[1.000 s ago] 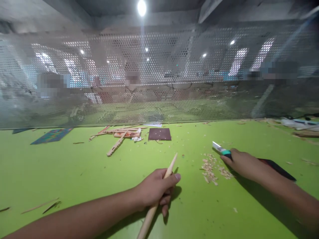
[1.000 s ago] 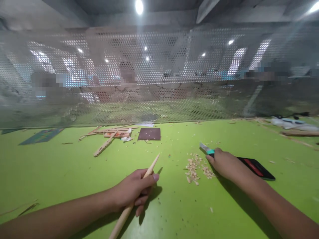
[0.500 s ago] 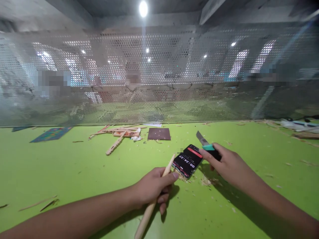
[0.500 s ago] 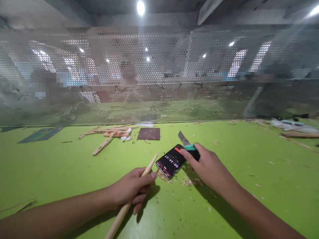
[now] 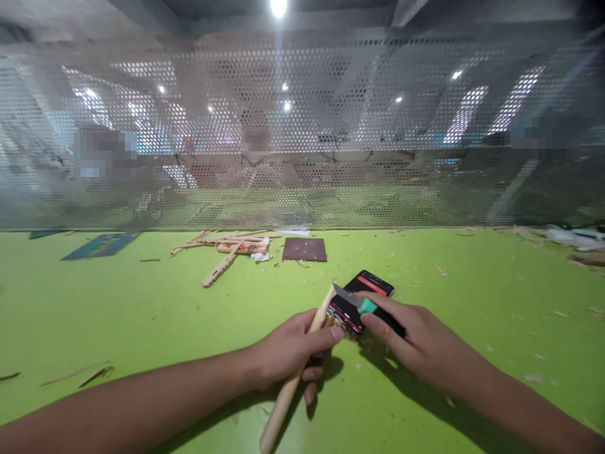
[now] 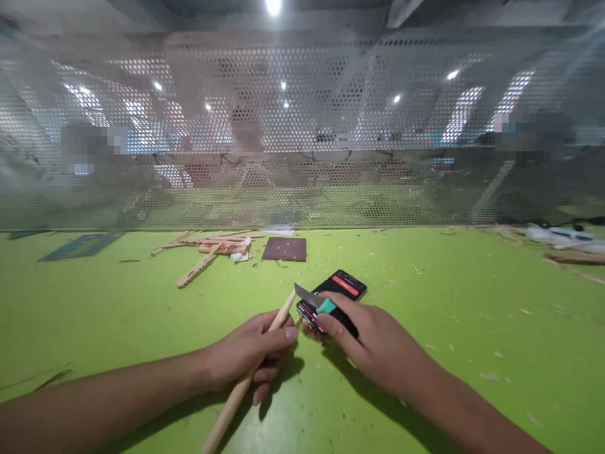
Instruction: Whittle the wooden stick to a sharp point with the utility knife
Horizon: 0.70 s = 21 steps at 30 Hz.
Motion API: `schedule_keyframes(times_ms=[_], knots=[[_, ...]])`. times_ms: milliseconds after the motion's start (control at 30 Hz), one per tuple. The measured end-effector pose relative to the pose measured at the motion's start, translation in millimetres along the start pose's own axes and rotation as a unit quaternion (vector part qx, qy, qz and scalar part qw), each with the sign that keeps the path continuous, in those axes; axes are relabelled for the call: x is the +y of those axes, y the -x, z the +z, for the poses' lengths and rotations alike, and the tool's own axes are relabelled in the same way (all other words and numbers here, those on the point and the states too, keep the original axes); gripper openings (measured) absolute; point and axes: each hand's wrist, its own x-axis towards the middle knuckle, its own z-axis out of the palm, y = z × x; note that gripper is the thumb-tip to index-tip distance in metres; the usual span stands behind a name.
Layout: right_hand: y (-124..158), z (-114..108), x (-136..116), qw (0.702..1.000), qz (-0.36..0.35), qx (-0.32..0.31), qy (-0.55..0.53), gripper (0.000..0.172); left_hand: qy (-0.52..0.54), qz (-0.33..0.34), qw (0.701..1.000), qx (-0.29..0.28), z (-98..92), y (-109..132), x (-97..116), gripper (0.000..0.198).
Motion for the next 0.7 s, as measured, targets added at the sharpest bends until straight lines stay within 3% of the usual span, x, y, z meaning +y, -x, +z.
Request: schedule_keyframes(times_ms=[167,400,700], knots=[[3.3,5.5,-2.6,0.999,0.001,-0.037,0.020,0.038,0.002,-0.001,1.000,-0.022,1.5,2.0,2.6,0.038],[3.5,8.5,-1.9,0.991,-0.114,-0.074,0.006,0.032,-0.062,-0.014,0.997,-0.048,3.0,5.4,8.6,0.046],[6.8,13.2,-2.2,0.985,-0.166,-0.038,0.040,0.026,-0.062,-0.042,0.996,-0.049,3.9,7.6,11.1,0.043]])
